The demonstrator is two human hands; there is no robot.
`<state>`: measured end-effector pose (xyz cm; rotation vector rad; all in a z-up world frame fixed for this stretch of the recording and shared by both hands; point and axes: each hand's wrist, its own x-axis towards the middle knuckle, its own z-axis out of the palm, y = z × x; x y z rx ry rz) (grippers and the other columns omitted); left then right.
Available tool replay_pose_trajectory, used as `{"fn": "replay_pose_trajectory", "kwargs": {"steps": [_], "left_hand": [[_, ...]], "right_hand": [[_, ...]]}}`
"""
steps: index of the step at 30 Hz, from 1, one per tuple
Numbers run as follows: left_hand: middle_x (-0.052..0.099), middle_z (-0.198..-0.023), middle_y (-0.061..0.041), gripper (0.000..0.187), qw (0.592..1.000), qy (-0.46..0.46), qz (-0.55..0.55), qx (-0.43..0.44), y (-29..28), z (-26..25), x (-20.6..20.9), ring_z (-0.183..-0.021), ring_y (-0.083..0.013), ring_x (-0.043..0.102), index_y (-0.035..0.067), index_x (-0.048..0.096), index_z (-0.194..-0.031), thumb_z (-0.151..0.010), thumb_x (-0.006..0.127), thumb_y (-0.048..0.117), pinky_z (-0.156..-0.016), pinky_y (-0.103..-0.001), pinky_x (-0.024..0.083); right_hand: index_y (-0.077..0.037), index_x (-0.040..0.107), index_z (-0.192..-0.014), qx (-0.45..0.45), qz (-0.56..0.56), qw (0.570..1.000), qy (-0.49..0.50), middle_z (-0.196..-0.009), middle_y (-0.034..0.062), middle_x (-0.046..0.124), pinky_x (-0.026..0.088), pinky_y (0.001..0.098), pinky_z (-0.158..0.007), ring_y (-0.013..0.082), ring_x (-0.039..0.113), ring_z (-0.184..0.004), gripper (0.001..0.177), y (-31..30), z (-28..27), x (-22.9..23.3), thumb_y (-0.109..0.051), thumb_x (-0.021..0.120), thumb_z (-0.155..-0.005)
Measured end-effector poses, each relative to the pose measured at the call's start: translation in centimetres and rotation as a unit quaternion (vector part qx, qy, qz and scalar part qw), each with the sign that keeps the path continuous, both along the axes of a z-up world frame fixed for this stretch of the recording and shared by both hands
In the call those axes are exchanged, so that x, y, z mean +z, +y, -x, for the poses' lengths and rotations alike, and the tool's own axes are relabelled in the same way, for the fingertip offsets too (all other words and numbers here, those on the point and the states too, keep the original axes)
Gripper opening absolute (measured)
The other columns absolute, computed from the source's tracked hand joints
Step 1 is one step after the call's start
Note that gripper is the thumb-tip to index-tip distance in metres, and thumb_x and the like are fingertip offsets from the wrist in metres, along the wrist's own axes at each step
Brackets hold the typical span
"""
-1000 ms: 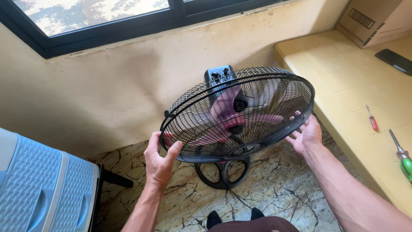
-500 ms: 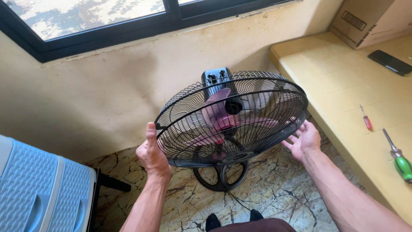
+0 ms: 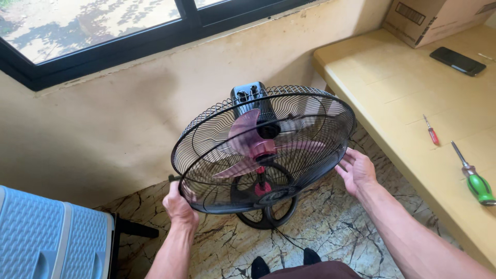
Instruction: The person disassembles a standing electric fan. Using a screwdriver, they remove the front grille, then detach the fan blades and the central hub cap. The removed parts are placed on a nearby table.
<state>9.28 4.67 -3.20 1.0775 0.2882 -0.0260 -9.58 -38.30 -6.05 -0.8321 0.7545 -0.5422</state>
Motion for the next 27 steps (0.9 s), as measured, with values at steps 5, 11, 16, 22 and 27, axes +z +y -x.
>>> {"fn": "replay_pose_trajectory", "kwargs": {"steps": [5,11,16,22,27], "left_hand": [[0.066,-0.072,0.000,0.039,0.995,0.076,-0.066,0.026,0.0,0.0,-3.0,-0.060,-0.0137,0.055,0.004,0.068,-0.078,-0.102,0.059,0.033,-0.055,-0.033,0.041],[0.064,-0.064,-0.006,0.075,0.963,0.022,-0.257,-0.082,0.9,0.8,-2.8,-0.056,-0.0161,0.049,0.003,0.066,-0.074,-0.106,0.033,0.063,-0.059,-0.033,0.040],[0.058,-0.060,-0.003,0.078,0.974,0.036,-0.204,-0.088,1.2,2.4,-1.6,-0.055,-0.0161,0.047,0.008,0.060,-0.067,-0.104,0.030,0.069,-0.060,-0.031,0.040],[0.048,-0.048,-0.001,0.077,0.992,-0.027,-0.074,-0.100,1.4,3.9,0.1,-0.045,-0.0143,0.043,0.015,0.044,-0.050,-0.106,0.028,0.065,-0.052,-0.029,0.035],[0.039,-0.048,0.002,0.067,0.998,-0.058,-0.028,-0.023,-0.3,3.8,1.4,-0.041,-0.0134,0.036,0.019,0.042,-0.052,-0.111,0.041,0.051,-0.045,-0.031,0.033]], "right_hand": [[-0.007,0.063,-0.123,-0.013,0.023,1.000,0.004,-0.121,0.0051,0.067,0.036,0.0465,-0.113,0.0202,0.057,-0.122,0.033,1.1,0.4,0.7,-0.024,0.060,-0.095],[-0.008,0.068,-0.121,-0.020,0.042,0.999,-0.017,-0.115,0.0031,0.070,0.041,0.0446,-0.108,0.0174,0.060,-0.115,0.032,1.8,0.3,1.2,-0.019,0.064,-0.092],[-0.007,0.069,-0.122,-0.020,0.050,0.999,-0.010,-0.115,0.0036,0.070,0.040,0.0481,-0.110,0.0181,0.060,-0.115,0.032,2.3,0.5,1.7,-0.019,0.062,-0.093],[-0.009,0.063,-0.126,-0.008,0.032,0.999,0.030,-0.126,0.0059,0.066,0.033,0.0559,-0.116,0.0212,0.055,-0.128,0.033,2.7,0.9,2.9,-0.024,0.052,-0.098],[-0.010,0.063,-0.119,0.024,0.015,0.999,0.018,-0.127,0.0078,0.064,0.034,0.0605,-0.118,0.0251,0.054,-0.130,0.032,1.6,1.3,3.0,-0.029,0.045,-0.101]]}}
